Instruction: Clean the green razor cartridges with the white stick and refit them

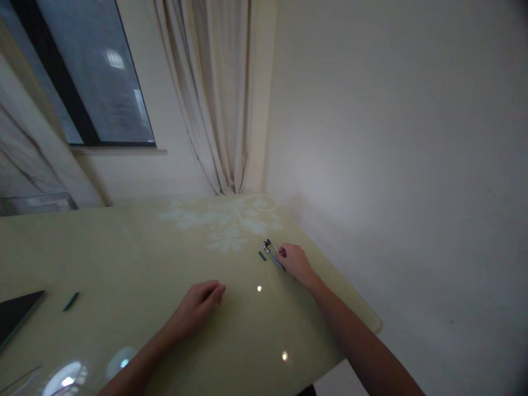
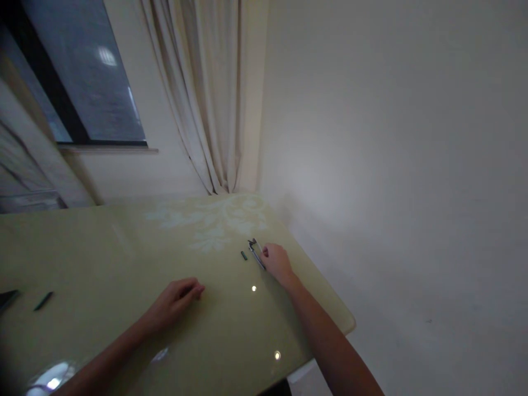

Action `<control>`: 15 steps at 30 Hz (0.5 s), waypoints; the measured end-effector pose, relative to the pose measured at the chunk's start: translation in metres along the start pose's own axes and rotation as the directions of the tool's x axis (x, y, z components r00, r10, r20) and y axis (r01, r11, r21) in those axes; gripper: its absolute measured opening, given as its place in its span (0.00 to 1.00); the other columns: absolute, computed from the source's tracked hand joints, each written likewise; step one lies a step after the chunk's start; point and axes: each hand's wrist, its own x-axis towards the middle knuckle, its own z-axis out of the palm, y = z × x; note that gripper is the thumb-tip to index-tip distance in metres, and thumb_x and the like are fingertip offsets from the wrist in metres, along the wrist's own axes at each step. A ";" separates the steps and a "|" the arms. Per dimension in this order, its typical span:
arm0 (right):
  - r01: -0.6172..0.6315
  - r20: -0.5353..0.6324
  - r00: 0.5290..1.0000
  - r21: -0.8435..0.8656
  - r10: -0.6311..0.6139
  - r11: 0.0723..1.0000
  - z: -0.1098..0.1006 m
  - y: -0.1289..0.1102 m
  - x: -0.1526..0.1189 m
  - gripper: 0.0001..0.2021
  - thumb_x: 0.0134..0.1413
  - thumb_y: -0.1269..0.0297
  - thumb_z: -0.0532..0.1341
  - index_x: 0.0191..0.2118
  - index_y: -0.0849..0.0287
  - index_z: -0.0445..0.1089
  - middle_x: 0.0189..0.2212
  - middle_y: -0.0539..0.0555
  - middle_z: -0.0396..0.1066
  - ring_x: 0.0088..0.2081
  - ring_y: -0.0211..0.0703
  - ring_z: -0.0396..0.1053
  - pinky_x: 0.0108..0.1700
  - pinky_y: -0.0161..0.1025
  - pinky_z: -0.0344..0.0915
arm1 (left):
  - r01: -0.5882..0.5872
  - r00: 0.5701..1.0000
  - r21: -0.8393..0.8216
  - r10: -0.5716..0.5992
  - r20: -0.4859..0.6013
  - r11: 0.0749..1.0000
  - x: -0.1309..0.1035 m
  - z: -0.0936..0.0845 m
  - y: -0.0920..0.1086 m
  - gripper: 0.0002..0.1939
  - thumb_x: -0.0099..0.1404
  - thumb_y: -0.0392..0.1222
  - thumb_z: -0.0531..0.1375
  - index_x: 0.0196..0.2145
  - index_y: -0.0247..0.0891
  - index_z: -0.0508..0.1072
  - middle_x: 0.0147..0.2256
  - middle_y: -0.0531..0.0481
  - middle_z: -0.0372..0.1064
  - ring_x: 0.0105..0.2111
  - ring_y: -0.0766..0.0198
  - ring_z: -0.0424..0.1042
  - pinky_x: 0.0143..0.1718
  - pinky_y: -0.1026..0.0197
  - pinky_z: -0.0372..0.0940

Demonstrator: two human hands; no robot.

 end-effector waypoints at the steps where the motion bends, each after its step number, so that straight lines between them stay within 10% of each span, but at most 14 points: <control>1: 0.013 0.013 1.000 -0.004 -0.013 1.000 0.001 -0.006 0.001 0.07 0.61 0.73 0.64 0.38 0.62 0.82 0.38 0.59 0.84 0.40 0.47 0.79 0.39 0.36 0.63 | 0.014 1.000 -0.013 -0.014 -0.016 1.000 -0.008 -0.003 -0.001 0.27 0.74 0.60 0.52 0.24 0.41 0.70 0.22 0.52 0.66 0.26 0.58 0.67 0.29 0.60 0.59; 15: 0.295 0.173 0.939 0.046 -0.299 0.954 0.052 -0.131 -0.029 0.04 0.62 0.65 0.67 0.38 0.60 0.77 0.36 0.57 0.80 0.37 0.48 0.76 0.38 0.37 0.61 | 0.154 0.965 -0.009 -0.152 -0.216 0.988 -0.032 -0.034 -0.013 0.24 0.70 0.62 0.57 0.26 0.41 0.72 0.23 0.53 0.66 0.25 0.57 0.67 0.29 0.59 0.60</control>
